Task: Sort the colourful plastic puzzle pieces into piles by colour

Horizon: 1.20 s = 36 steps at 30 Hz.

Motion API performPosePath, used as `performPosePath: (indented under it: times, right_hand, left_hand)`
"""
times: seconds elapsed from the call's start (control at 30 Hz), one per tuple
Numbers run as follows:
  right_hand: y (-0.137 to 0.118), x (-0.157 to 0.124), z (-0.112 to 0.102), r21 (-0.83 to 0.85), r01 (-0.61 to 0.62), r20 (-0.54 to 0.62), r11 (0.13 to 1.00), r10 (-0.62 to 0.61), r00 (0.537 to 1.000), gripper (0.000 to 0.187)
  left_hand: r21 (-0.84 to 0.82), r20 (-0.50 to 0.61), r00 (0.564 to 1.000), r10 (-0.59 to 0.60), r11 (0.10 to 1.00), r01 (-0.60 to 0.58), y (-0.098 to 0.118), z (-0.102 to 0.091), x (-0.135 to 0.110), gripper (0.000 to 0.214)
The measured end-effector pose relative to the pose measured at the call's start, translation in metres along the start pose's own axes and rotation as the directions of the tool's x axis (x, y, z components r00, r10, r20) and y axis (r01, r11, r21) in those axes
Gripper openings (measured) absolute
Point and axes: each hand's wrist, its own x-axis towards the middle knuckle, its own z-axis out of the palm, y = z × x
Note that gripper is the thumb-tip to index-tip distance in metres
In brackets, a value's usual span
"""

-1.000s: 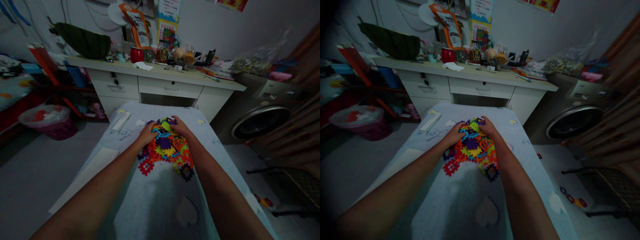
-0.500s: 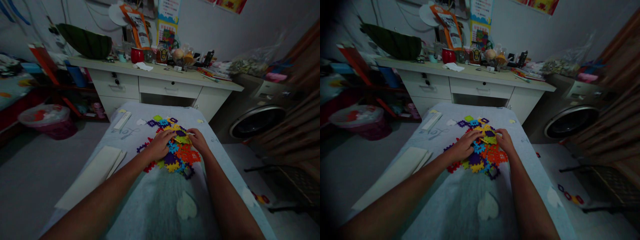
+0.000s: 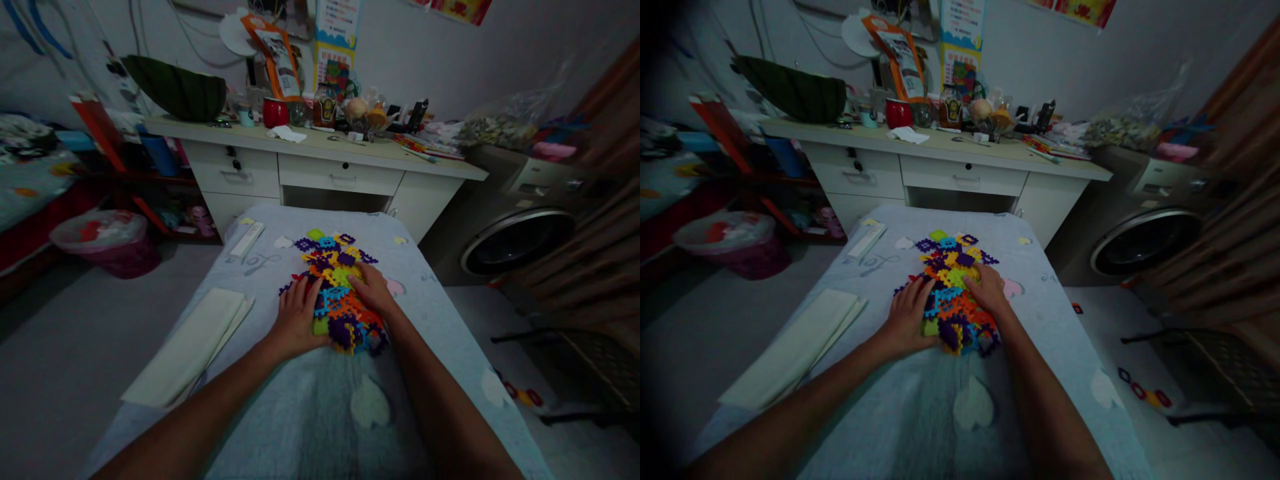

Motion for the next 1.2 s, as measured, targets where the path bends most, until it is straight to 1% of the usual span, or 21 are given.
performPosePath:
  times: [0.07, 0.13, 0.17, 0.27, 0.37, 0.47, 0.53, 0.6, 0.63, 0.7, 0.77, 0.83, 0.9, 0.97, 1.03, 1.1, 1.2]
  right_hand:
    - [-0.004, -0.004, -0.004, 0.048, 0.026, 0.035, 0.998, -0.027, 0.999, 0.054]
    - [-0.006, -0.009, -0.009, 0.094, 0.048, 0.074, 0.994, -0.055, 0.996, 0.056]
    - [-0.006, -0.011, -0.012, 0.111, 0.061, 0.09, 0.992, -0.071, 0.993, 0.057]
    - [-0.006, -0.016, -0.02, 0.164, 0.101, 0.108, 0.981, -0.12, 0.987, 0.058]
    - [-0.005, -0.018, -0.023, 0.219, 0.135, 0.073, 0.966, -0.154, 0.985, 0.055]
    - [0.001, -0.019, -0.024, 0.264, 0.155, 0.038, 0.952, -0.171, 0.985, 0.058]
    - [0.007, -0.019, -0.025, 0.282, 0.127, 0.016, 0.951, -0.137, 0.99, 0.06]
    - [0.016, -0.021, -0.027, 0.272, 0.07, -0.03, 0.96, -0.065, 0.997, 0.057]
    - [0.02, -0.022, -0.028, 0.256, 0.034, -0.059, 0.966, -0.02, 0.998, 0.053]
    - [0.027, -0.026, -0.031, 0.218, -0.046, -0.077, 0.975, 0.064, 0.995, 0.048]
    - [0.029, -0.031, -0.031, 0.176, -0.112, -0.033, 0.978, 0.12, 0.992, 0.053]
    - [0.024, -0.036, -0.029, 0.126, -0.13, 0.026, 0.984, 0.127, 0.992, 0.065]
    - [0.013, -0.039, -0.024, 0.079, -0.108, 0.064, 0.991, 0.103, 0.993, 0.073]
    - [-0.001, -0.039, -0.018, 0.04, -0.088, 0.096, 0.995, 0.083, 0.992, 0.079]
    - [-0.015, -0.036, -0.011, 0.017, -0.087, 0.106, 0.996, 0.085, 0.991, 0.084]
    - [-0.024, -0.032, -0.006, 0.03, -0.083, 0.094, 0.996, 0.08, 0.992, 0.086]
    - [-0.031, -0.023, -0.006, 0.144, -0.055, 0.096, 0.988, 0.042, 0.994, 0.082]
  left_hand:
    - [-0.044, -0.067, 0.997, 0.048, 0.998, -0.051, -0.003, -0.002, 0.012, 0.109]
    - [-0.103, -0.114, 0.992, 0.062, 0.992, -0.074, -0.007, -0.005, 0.028, 0.095]
    - [-0.137, -0.128, 0.989, 0.069, 0.987, -0.087, -0.009, -0.007, 0.037, 0.091]
    - [-0.193, -0.151, 0.986, 0.074, 0.976, -0.102, -0.008, -0.011, 0.062, 0.09]
    - [-0.226, -0.141, 0.98, 0.141, 0.959, -0.17, 0.005, -0.011, 0.082, 0.088]
    - [-0.239, -0.175, 0.966, 0.191, 0.943, -0.23, 0.021, -0.013, 0.095, 0.09]
    - [-0.233, -0.178, 0.962, 0.208, 0.941, -0.246, 0.026, -0.017, 0.096, 0.097]
    - [-0.208, -0.139, 0.973, 0.186, 0.955, -0.212, 0.023, -0.024, 0.09, 0.104]
    - [-0.182, -0.105, 0.982, 0.154, 0.968, -0.172, 0.019, -0.029, 0.085, 0.106]
    - [-0.111, 0.012, 0.999, 0.046, 0.993, -0.044, 0.005, -0.038, 0.067, 0.107]
    - [-0.055, 0.112, 0.992, -0.064, 0.996, 0.071, -0.009, -0.044, 0.044, 0.115]
    - [-0.002, 0.17, 0.974, -0.152, 0.988, 0.155, -0.019, -0.044, 0.019, 0.12]
    - [0.028, 0.197, 0.965, -0.171, 0.985, 0.169, -0.021, -0.037, -0.003, 0.124]
    - [0.06, 0.19, 0.966, -0.178, 0.984, 0.17, -0.016, -0.027, -0.017, 0.13]
    - [0.063, 0.149, 0.973, -0.177, 0.984, 0.169, -0.01, -0.016, -0.022, 0.131]
    - [0.016, 0.075, 0.987, -0.14, 0.99, 0.14, -0.006, -0.008, -0.018, 0.128]
    - [-0.11, -0.072, 0.996, -0.053, 0.993, 0.045, -0.009, -0.003, -0.004, 0.116]
